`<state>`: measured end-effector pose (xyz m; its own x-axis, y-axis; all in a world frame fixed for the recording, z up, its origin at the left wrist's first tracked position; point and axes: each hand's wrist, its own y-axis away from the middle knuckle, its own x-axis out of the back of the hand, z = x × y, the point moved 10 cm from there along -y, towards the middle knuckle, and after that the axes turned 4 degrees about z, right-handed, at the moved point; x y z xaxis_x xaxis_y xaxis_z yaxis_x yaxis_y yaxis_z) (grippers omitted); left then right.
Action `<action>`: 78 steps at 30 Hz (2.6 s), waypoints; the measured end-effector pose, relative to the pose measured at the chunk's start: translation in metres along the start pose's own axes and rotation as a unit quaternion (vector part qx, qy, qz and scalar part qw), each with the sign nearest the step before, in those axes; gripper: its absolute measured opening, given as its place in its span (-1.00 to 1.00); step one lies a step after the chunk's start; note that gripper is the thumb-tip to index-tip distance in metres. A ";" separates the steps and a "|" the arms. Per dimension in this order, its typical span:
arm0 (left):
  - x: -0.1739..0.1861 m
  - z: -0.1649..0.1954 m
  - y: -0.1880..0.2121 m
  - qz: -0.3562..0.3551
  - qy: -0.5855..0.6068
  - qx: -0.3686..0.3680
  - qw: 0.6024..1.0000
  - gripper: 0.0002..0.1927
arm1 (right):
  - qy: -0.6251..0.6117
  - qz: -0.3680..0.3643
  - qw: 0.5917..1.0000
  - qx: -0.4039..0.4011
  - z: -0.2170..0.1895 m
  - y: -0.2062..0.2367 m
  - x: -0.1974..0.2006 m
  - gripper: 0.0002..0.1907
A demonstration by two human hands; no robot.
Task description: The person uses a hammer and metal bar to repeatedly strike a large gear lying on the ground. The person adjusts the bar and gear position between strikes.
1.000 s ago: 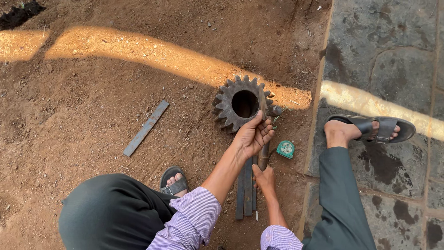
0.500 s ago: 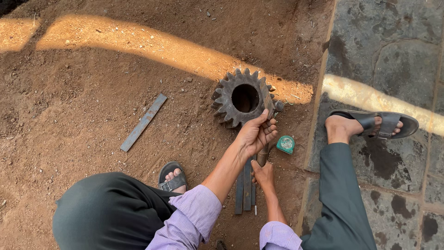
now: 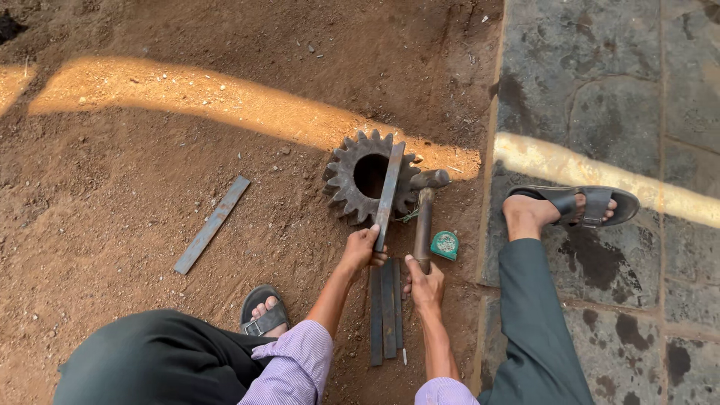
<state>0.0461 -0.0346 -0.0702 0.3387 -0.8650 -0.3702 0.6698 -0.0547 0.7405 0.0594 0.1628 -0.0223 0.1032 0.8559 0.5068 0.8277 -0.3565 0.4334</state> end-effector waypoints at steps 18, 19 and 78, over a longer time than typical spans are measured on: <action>0.027 0.009 0.015 0.128 -0.391 -0.088 0.907 -0.38 | 0.047 -0.038 0.993 0.101 -0.048 0.032 -0.003 -0.36; 0.031 0.009 0.018 0.137 -0.390 -0.099 0.905 -0.39 | 0.049 -0.037 0.995 0.079 -0.037 0.033 -0.004 -0.35; 0.292 0.143 0.134 0.431 -0.155 -0.105 0.883 -0.71 | 0.061 -0.045 0.996 0.040 -0.017 0.038 -0.177 -0.31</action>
<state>0.1407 -0.3661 0.0013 0.6072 -0.6368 0.4752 0.3709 0.7561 0.5393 0.0631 -0.0087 -0.0831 -0.0373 0.8288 0.5583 0.8720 -0.2459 0.4233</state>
